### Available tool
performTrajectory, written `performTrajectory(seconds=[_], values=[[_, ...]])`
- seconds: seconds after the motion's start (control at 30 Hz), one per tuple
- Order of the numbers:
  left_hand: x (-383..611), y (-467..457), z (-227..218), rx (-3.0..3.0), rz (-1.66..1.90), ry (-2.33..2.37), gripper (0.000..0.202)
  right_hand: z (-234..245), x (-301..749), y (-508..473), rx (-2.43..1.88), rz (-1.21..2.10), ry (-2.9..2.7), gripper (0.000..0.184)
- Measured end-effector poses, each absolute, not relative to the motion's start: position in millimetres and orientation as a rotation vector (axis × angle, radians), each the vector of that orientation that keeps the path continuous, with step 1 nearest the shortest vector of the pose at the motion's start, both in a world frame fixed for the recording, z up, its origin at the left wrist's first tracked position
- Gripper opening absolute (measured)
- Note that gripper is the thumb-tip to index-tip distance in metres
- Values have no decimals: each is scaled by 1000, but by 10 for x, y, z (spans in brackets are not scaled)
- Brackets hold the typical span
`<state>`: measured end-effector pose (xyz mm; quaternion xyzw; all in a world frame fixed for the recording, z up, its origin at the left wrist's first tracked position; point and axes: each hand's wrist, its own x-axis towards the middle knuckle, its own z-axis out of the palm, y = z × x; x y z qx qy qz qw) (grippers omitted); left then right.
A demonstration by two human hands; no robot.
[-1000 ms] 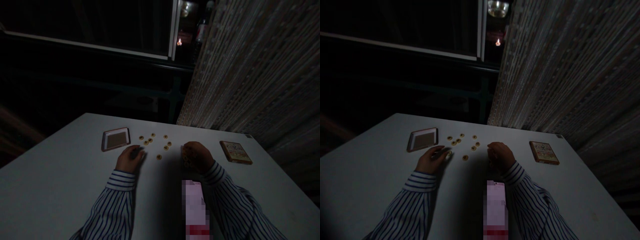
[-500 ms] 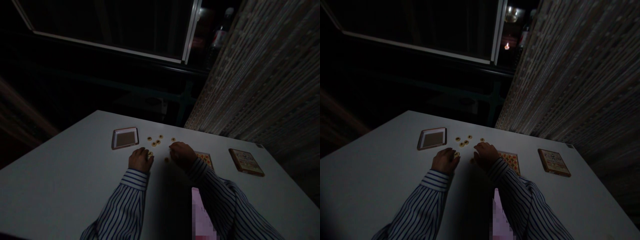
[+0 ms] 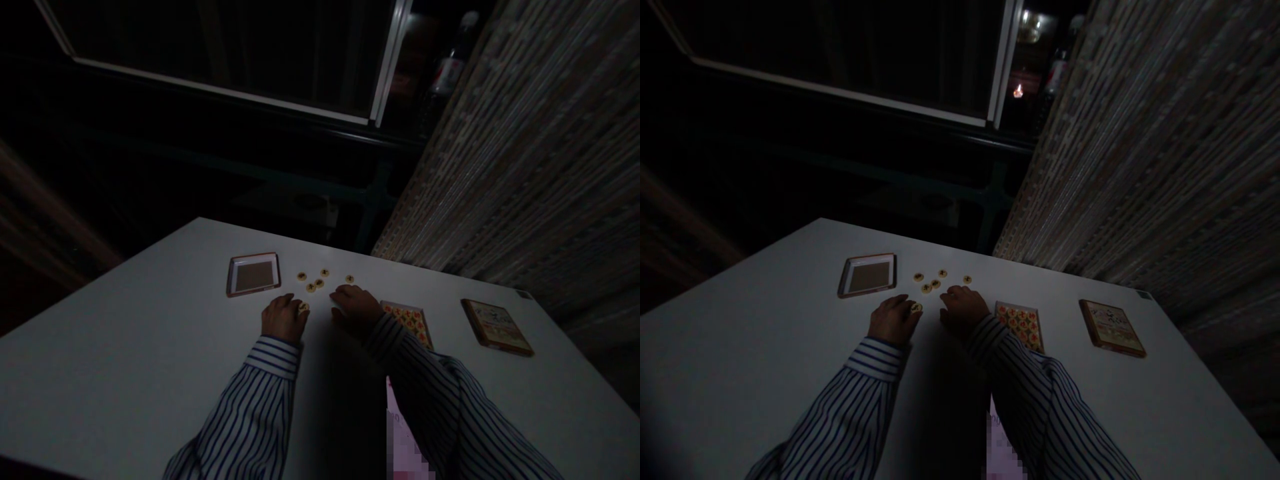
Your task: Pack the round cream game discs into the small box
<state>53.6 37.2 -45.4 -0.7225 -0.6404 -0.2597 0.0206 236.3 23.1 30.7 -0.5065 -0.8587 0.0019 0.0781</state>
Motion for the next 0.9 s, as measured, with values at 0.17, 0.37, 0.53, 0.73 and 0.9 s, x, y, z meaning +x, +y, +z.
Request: performTrajectory(seconds=[0.17, 0.37, 0.53, 0.73, 0.9], values=[[531, 372, -389, -2295, -963, -1857, 27, 301, 2425, 224, -1522, -13, -2548, 39], [551, 329, -268, -2371, -1146, -1711, 32, 327, 2536, 185, -1484, -7, -2488, 36], [607, 269, -181, -2376, -1280, -1590, 29, 328, 2627, 137, -1453, -23, -2418, 36], [736, 150, -56, -2367, -1363, -1422, 26, 320, 2769, 75, -1403, -67, -2338, 33], [872, 71, 8, -2402, -1383, -1331, 25, 367, 2912, 9, -1391, -52, -2280, 31]])
